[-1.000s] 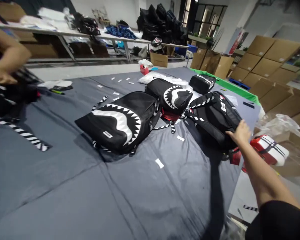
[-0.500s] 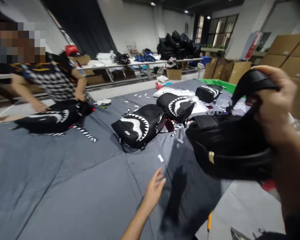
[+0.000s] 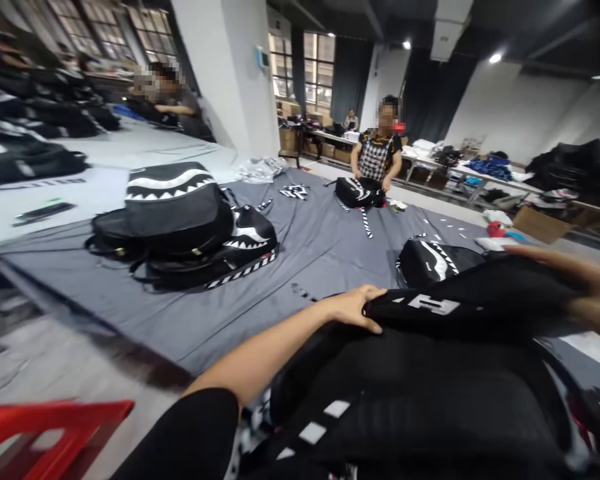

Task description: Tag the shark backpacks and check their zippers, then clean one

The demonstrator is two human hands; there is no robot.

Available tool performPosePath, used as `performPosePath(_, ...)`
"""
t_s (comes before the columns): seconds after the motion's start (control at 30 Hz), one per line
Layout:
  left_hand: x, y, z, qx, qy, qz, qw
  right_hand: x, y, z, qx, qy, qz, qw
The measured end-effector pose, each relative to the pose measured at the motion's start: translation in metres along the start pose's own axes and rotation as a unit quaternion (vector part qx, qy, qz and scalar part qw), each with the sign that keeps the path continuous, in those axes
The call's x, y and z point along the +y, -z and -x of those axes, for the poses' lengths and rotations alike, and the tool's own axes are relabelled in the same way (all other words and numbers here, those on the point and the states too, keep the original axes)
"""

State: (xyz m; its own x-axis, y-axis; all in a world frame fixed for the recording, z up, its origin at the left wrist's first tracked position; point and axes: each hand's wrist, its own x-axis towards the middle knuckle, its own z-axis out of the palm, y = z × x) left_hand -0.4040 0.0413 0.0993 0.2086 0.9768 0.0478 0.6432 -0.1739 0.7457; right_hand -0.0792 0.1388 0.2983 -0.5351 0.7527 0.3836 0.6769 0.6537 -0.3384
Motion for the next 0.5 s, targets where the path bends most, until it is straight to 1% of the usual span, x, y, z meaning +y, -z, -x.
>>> performPosePath(0.03,-0.012,0.003,0.013,0.019,0.063,-0.021,0.998,-0.006,-0.019,-0.018,-0.033,-0.003,-0.025,0.999)
performPosePath(0.07,-0.024,0.003,0.025,0.05,0.127,-0.038,0.99,-0.01,-0.041,-0.037,-0.05,-0.012,-0.041,0.998)
performPosePath(0.1,-0.035,0.001,0.036,0.083,0.187,-0.048,0.978,-0.014,-0.067,-0.056,-0.035,-0.039,-0.043,0.998)
performPosePath(0.13,-0.044,-0.004,0.045,0.113,0.238,-0.047,0.963,-0.017,-0.097,-0.072,-0.014,-0.063,-0.022,0.998)
performPosePath(0.17,-0.052,-0.009,0.055,0.137,0.281,-0.036,0.949,-0.021,-0.129,-0.083,-0.005,-0.054,0.01,0.999)
performPosePath(0.2,-0.057,-0.016,0.064,0.16,0.322,-0.02,0.933,-0.026,-0.164,-0.087,-0.007,-0.03,0.047,0.998)
performPosePath(0.23,-0.062,-0.023,0.072,0.185,0.36,0.003,0.915,-0.032,-0.201,-0.083,-0.019,-0.002,0.083,0.996)
performPosePath(0.27,-0.066,-0.03,0.079,0.21,0.392,0.034,0.895,-0.038,-0.238,-0.071,-0.032,0.02,0.108,0.993)
performPosePath(0.33,-0.077,-0.039,0.088,0.253,0.441,0.111,0.854,-0.045,-0.311,-0.031,-0.064,0.035,0.108,0.991)
performPosePath(0.37,-0.085,-0.04,0.089,0.264,0.462,0.158,0.832,-0.045,-0.343,-0.008,-0.081,0.037,0.098,0.991)
performPosePath(0.43,-0.104,-0.041,0.087,0.275,0.49,0.248,0.789,-0.038,-0.398,0.03,-0.136,0.043,0.072,0.987)
performPosePath(0.47,-0.112,-0.042,0.083,0.277,0.491,0.284,0.775,-0.033,-0.418,0.043,-0.156,0.061,0.07,0.983)
performPosePath(0.5,-0.119,-0.043,0.079,0.278,0.484,0.315,0.768,-0.029,-0.433,0.051,-0.172,0.073,0.067,0.98)
